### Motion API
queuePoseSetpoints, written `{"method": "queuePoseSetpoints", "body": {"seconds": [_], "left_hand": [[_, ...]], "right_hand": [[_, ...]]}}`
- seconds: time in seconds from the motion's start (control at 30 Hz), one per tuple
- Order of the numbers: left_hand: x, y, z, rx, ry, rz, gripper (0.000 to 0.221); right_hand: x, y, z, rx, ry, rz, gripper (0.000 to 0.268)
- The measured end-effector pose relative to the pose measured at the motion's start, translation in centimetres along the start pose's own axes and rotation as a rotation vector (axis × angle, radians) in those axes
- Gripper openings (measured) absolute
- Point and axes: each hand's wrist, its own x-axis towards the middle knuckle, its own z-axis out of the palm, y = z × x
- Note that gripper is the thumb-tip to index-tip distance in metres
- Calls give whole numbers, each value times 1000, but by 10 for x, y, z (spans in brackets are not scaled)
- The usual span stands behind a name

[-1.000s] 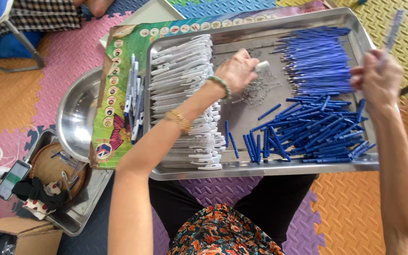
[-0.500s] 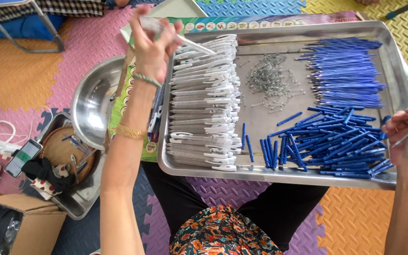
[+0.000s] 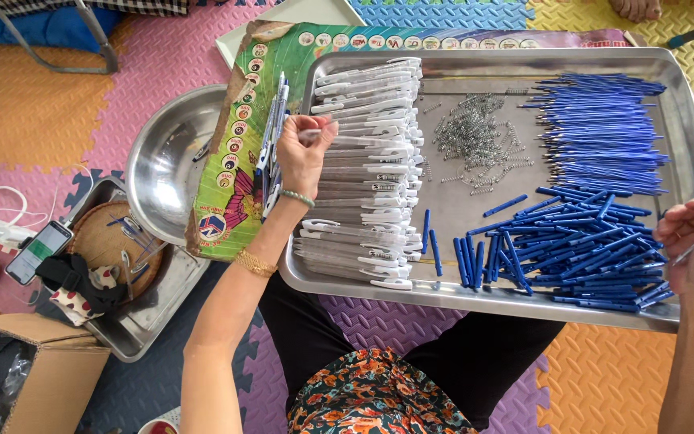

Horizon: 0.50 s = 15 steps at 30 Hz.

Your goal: The person assembles ballpoint pens by inserting ink cartridges and springs into pen barrels and then attaching the pen caps by hand on a tray.

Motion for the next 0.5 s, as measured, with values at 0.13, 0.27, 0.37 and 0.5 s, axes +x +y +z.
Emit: {"method": "queuePoseSetpoints", "body": {"seconds": [0.13,0.27,0.37,0.5], "left_hand": [[-8,8,-14,531,-123,205,29],[-15,55,-19,527,-169,222,29],[23,56,-61,795,-36,135,22],[53,21,-138,1179,-223,219,23]], "right_hand": [[-1,4,-2,-34,-19,-26,43],[19,31,-18,103,-66,13,37],[43,63,-37,103,-86,7,23],[57,81,-45,39,-100,-10,14]]}}
